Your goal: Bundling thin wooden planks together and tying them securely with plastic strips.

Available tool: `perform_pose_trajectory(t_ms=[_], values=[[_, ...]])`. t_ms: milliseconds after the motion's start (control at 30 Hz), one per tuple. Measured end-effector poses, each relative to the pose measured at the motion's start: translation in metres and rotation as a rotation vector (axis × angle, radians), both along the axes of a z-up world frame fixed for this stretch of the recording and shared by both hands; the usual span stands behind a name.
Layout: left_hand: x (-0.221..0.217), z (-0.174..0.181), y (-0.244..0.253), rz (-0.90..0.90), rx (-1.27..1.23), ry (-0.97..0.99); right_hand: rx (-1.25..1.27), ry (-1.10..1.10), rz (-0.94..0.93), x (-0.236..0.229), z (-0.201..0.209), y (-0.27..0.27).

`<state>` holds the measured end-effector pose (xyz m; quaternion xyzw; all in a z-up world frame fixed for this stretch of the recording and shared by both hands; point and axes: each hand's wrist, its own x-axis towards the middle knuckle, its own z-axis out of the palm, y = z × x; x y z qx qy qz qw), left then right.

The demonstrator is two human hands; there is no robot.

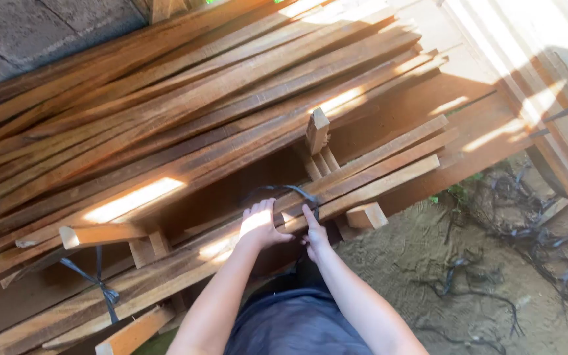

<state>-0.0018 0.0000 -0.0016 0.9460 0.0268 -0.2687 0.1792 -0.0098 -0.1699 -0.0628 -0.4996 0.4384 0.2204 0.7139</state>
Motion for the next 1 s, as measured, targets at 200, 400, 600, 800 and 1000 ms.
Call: perform_pose_trajectory(t_ms=[200,400,600,800,1000], values=[[-0.006,-0.012,0.000,-0.007,0.018,-0.056,0.003,0.035,0.002,0.005,0.002,-0.001],[-0.019,0.000,-0.010,-0.101,0.148,-0.202,-0.079,0.067,0.008,0.002,-0.020,0.001],[-0.016,-0.006,-0.012,-0.079,0.124,-0.114,-0.175,0.092,0.007,0.001,-0.033,0.006],[-0.015,-0.011,-0.010,-0.056,0.101,-0.092,-0.195,0.100,0.039,0.010,-0.006,0.010],[-0.016,-0.014,-0.009,-0.059,0.128,-0.100,-0.170,0.141,0.249,0.008,0.006,-0.006]])
